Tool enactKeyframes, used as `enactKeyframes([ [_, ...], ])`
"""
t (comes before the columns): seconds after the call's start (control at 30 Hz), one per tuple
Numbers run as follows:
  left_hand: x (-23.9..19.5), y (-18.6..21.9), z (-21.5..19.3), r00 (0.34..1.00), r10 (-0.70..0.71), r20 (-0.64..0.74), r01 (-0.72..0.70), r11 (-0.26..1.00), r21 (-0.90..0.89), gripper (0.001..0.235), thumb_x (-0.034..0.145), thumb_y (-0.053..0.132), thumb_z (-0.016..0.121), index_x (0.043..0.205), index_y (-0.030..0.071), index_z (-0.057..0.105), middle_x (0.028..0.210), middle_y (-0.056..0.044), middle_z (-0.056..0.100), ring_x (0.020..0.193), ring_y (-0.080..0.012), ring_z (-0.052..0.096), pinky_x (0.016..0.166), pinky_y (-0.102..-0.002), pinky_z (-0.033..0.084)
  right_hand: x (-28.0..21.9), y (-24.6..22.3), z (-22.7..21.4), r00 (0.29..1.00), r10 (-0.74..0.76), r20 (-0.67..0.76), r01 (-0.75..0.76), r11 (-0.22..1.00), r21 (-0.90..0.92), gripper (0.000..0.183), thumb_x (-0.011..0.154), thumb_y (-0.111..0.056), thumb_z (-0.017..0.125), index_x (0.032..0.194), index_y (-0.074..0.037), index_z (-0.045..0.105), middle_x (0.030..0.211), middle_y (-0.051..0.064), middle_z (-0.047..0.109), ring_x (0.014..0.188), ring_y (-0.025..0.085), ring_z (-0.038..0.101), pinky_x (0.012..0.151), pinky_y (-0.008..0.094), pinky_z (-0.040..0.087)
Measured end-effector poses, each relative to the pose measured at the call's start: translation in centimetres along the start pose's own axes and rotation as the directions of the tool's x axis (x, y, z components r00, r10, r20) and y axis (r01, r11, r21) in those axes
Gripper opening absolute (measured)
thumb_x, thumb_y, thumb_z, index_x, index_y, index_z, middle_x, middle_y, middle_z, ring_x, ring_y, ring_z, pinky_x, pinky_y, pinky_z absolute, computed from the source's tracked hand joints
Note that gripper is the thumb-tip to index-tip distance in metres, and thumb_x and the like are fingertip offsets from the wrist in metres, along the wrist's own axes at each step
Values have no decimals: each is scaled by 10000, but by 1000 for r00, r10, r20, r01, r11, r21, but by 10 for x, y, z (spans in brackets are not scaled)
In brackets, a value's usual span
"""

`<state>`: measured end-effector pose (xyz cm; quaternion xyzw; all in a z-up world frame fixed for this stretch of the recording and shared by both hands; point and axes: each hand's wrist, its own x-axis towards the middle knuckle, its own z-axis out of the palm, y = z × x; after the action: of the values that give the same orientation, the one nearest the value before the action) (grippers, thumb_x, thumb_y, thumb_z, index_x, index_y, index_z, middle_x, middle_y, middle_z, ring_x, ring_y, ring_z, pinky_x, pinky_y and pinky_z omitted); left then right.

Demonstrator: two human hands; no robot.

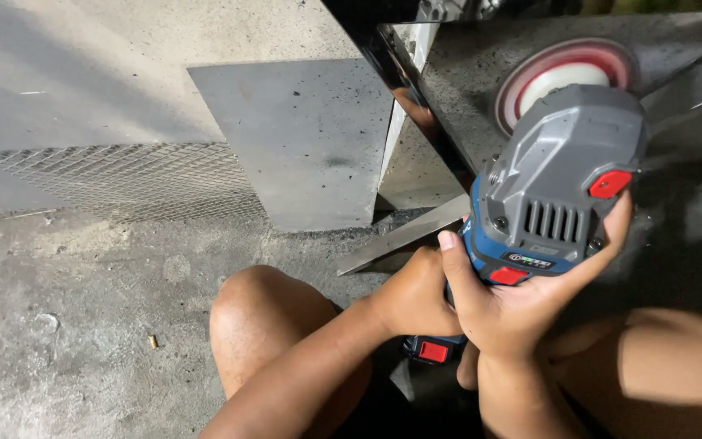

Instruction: Using a handheld angle grinder to smooth the edges and corners of a metal frame structure.

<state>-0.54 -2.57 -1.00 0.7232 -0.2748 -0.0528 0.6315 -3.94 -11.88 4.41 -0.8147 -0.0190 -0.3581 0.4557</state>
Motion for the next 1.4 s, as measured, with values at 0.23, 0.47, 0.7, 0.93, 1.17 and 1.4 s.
enactKeyframes([
  [0.23, 1, -3, 5, 1000, -7, 25, 7, 1000, -15, 387, 708, 152, 743, 1014, -43, 607, 806, -179, 711, 604, -275, 642, 604, -379, 563, -4, 8, -3, 999, 42, -5, -42, 998, 43, 1022, 870, 66, 740, 1633, -95, 79, 1667, 292, 270, 1523, 438, 424, 1334, 505, 373],
  [0.47, 3, -5, 9, 999, -8, 47, 10, 1000, -28, 394, 717, 145, 739, 1035, -46, 608, 826, -183, 713, 623, -276, 650, 610, -377, 564, -1, 12, -5, 999, 41, 22, -42, 997, 67, 992, 877, 57, 724, 1622, -87, 86, 1646, 304, 293, 1488, 437, 448, 1306, 503, 386],
  [0.7, 5, -8, 10, 998, -18, 58, 21, 999, -39, 401, 726, 138, 736, 1057, -49, 608, 846, -186, 715, 641, -278, 658, 617, -375, 566, -6, 20, -3, 995, 98, -11, -96, 987, 130, 1000, 891, 92, 697, 1626, -109, 49, 1575, 296, 356, 1118, 322, 637, 1033, 424, 589],
  [0.93, 4, -8, 16, 998, -18, 60, 21, 999, -50, 407, 733, 132, 733, 1074, -52, 609, 863, -189, 717, 656, -278, 664, 623, -374, 567, 0, 17, -5, 999, 37, 31, -39, 996, 81, 997, 866, 53, 738, 1619, -79, 99, 1639, 289, 300, 1482, 422, 441, 1307, 488, 373],
  [1.17, -8, -7, 22, 999, -21, 45, 24, 997, -72, 415, 742, 125, 729, 1096, -55, 609, 883, -193, 720, 674, -280, 671, 629, -372, 569, 2, 11, -4, 994, 41, 105, -50, 995, 86, 974, 830, 48, 729, 1601, -52, 144, 1611, 276, 319, 1467, 411, 440, 1302, 477, 358],
  [1.4, -17, -6, 27, 999, -16, 46, 20, 995, -95, 423, 751, 118, 726, 1117, -58, 610, 903, -196, 722, 692, -281, 679, 636, -370, 571, 1, 14, -2, 984, -33, 174, 14, 994, 110, 977, 837, -12, 741, 1603, -34, 135, 1587, 260, 325, 1468, 406, 463, 1293, 502, 402],
])
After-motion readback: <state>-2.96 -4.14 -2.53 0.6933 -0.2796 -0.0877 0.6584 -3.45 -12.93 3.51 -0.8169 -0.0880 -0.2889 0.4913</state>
